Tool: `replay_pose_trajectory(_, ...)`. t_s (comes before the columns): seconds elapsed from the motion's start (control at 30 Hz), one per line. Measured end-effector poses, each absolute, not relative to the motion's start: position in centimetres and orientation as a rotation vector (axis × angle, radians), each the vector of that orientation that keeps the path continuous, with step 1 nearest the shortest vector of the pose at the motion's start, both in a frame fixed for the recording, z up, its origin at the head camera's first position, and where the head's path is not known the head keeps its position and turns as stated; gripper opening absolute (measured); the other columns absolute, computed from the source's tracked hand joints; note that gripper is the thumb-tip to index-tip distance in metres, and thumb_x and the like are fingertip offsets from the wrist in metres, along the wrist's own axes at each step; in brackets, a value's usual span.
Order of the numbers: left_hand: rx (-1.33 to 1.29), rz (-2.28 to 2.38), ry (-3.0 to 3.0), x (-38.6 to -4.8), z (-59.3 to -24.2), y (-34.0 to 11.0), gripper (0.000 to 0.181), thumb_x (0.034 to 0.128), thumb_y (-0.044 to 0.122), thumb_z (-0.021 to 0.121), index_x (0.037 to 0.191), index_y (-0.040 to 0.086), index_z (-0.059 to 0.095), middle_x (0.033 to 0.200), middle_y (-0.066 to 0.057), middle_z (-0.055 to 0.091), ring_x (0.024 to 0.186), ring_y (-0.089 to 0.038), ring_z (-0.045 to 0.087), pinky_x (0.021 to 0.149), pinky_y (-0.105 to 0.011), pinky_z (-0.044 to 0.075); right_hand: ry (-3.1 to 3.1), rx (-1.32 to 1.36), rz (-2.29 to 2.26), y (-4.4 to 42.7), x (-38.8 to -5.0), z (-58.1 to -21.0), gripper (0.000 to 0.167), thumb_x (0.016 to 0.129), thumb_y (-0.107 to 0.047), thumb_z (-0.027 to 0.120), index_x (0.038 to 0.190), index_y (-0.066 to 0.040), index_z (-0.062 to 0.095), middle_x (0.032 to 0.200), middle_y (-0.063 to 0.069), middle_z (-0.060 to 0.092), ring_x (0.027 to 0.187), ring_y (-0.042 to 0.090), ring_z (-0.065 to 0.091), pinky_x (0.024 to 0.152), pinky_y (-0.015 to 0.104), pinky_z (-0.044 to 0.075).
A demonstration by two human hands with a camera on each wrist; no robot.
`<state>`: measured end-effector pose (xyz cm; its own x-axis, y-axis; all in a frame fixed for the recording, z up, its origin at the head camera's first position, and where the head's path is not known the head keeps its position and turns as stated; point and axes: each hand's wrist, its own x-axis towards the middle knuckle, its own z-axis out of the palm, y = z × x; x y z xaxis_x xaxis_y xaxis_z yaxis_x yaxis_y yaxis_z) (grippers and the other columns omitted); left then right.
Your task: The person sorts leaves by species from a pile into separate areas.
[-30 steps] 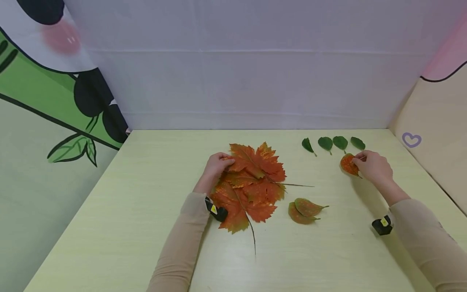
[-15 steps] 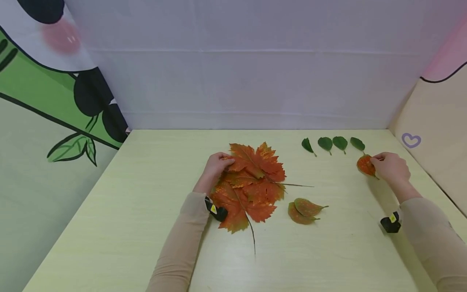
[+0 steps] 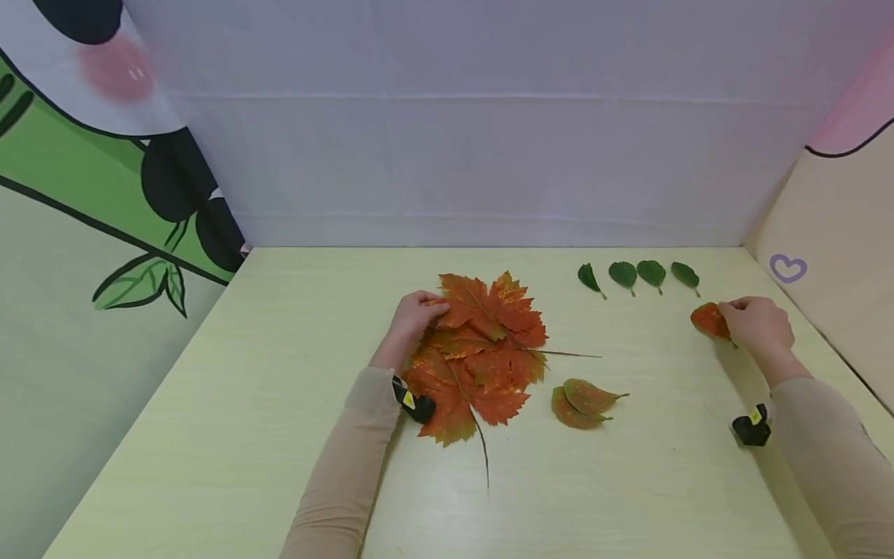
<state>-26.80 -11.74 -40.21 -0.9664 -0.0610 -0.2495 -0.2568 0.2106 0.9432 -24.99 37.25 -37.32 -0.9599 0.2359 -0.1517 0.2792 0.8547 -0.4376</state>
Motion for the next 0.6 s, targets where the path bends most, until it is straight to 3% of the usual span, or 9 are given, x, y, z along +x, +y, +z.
replay_pose_trajectory(0.27, -0.306, 1.857, 2.316, -26.8, -40.2, -11.8, 0.020, 0.0866, 0.015, 0.062, 0.102, 0.003, 0.059, 0.078, -0.001, 0.055, 0.066, -0.014, 0.052, 0.061, -0.024, 0.044, 2.974, 0.389, -0.713, 37.0, -24.8, -36.9, 0.055, 0.092, -0.042, 0.035, 0.114, 0.006, 0.051, 0.113, 0.030, 0.049, 0.092, 0.045, 0.049, 0.057, 0.038, 0.039)
replay_pose_trajectory(0.6, -0.299, 1.855, 2.305, -26.8, -40.2, -11.7, 0.022, 0.0871, 0.015, 0.061, 0.104, 0.002, 0.058, 0.078, 0.000, 0.055, 0.066, -0.013, 0.051, 0.063, -0.025, 0.043, 3.072, 0.264, -0.705, 34.5, -24.0, -35.6, 0.044, 0.091, -0.034, 0.043, 0.107, 0.005, 0.054, 0.101, 0.026, 0.053, 0.083, 0.038, 0.053, 0.050, 0.030, 0.039)
